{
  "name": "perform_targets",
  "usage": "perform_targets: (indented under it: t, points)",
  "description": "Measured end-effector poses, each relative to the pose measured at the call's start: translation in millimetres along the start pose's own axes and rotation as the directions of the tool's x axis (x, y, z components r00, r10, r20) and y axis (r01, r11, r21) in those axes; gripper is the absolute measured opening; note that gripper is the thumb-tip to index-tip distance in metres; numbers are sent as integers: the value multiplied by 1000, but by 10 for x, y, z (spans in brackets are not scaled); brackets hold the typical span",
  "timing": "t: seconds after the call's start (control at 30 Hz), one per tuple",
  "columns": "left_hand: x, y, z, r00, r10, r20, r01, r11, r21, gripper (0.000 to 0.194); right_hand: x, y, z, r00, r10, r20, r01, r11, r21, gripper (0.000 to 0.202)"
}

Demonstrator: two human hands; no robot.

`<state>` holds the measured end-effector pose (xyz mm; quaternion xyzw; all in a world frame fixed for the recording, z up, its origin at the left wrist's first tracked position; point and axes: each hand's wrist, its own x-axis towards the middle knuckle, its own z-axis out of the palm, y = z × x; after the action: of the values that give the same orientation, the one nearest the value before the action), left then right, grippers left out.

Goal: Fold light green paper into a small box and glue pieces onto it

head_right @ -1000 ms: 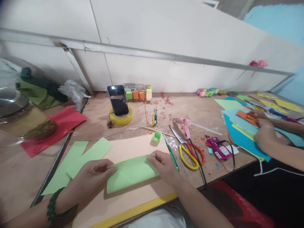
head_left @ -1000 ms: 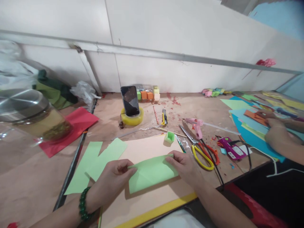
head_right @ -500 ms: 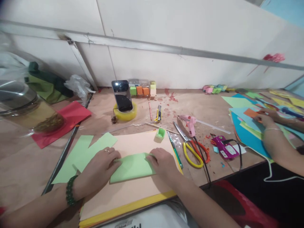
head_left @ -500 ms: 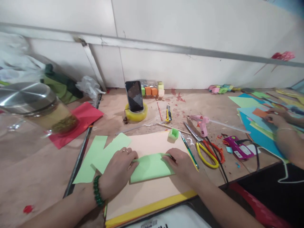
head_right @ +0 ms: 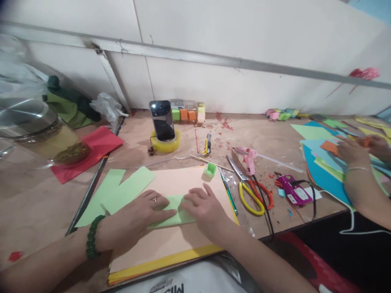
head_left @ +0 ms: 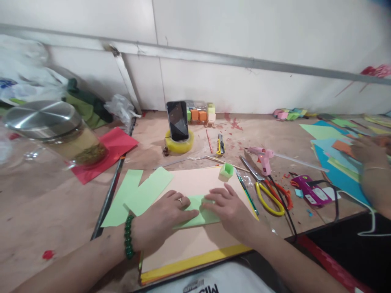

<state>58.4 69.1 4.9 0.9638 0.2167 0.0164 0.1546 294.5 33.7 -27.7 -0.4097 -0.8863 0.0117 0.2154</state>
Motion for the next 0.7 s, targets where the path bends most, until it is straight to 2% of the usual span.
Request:
perform_targets:
  t: [0.1,0.2,0.33,0.5,0.7]
  points:
    - [-12,-3,11,1000,11,-24,-11,1000,-4,35,31,-52,31,986,-155,66,151,986,65,22]
    - [-35,-22,16,999,12,-35,-13,999,-32,28,53,-70,48,968,-229,99,217,969,119,19]
    - [-68,-28,1,1000,0,-22,-2,996,-87,25,68,-94,24,951,-264,163,237,957,169,21]
    - [-70,-14,-13,1000,-11,-11,10,997,-81,24,75,-123,-31,930,-312,197,281,945,170,19]
    - [-67,13,-15,999,-45,-17,43,995,-86,20,8,-136,-170,864,-329,382,311,944,110,16]
